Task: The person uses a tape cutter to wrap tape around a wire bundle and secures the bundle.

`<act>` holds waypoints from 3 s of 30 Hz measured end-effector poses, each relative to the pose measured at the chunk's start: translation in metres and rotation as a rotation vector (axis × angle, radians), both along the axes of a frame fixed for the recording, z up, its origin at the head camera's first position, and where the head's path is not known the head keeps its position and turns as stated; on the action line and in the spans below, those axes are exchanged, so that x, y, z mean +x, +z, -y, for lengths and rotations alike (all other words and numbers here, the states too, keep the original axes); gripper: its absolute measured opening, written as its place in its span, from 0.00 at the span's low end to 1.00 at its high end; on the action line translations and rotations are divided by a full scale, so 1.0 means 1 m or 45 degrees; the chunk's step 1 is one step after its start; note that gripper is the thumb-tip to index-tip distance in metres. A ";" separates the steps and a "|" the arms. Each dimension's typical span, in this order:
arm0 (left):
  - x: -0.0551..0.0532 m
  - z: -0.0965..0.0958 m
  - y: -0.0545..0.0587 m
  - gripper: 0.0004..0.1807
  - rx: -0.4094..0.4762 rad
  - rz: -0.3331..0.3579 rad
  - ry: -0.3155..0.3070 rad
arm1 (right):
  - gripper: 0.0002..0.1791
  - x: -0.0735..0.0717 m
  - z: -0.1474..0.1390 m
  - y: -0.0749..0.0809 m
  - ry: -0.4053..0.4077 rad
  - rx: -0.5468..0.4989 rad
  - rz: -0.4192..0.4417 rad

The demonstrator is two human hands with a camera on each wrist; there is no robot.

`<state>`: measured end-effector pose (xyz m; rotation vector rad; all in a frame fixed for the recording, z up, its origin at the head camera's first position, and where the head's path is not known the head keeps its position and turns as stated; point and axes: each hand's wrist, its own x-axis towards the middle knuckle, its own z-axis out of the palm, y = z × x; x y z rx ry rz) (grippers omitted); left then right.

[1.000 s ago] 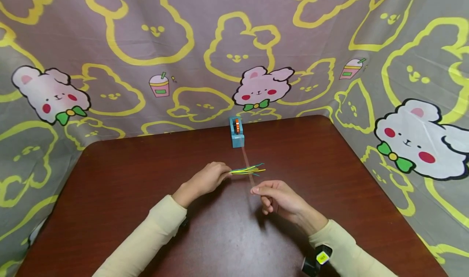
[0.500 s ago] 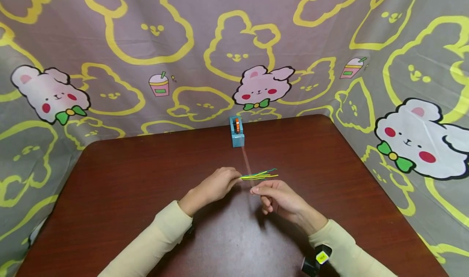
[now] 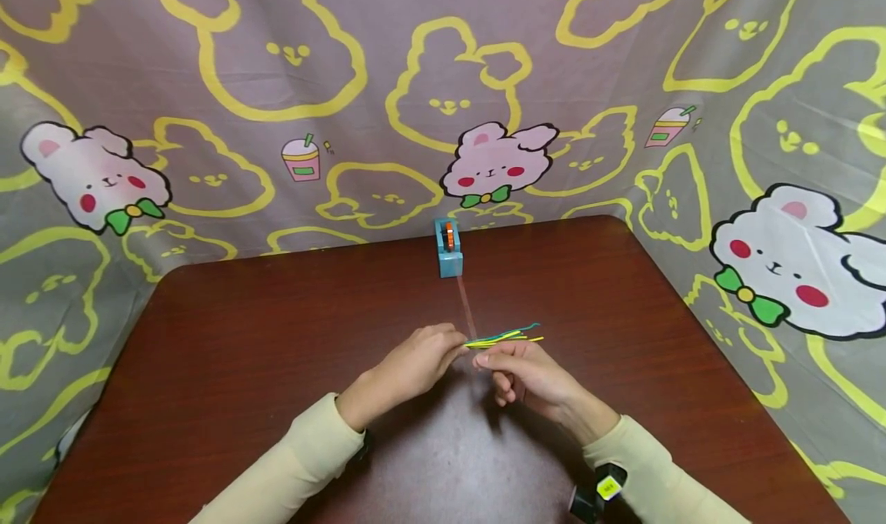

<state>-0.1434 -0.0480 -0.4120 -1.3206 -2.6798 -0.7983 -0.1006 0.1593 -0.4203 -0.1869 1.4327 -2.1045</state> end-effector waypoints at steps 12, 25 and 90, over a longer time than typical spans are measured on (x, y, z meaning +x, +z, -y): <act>0.007 -0.002 0.003 0.04 -0.008 0.015 0.000 | 0.11 0.001 -0.003 -0.001 -0.003 0.040 -0.022; 0.013 -0.002 0.016 0.14 -0.083 0.144 0.042 | 0.11 0.002 -0.004 -0.002 -0.010 0.094 -0.063; 0.016 -0.007 0.012 0.10 -0.013 0.104 0.070 | 0.12 -0.004 0.007 -0.029 -0.365 0.233 -0.164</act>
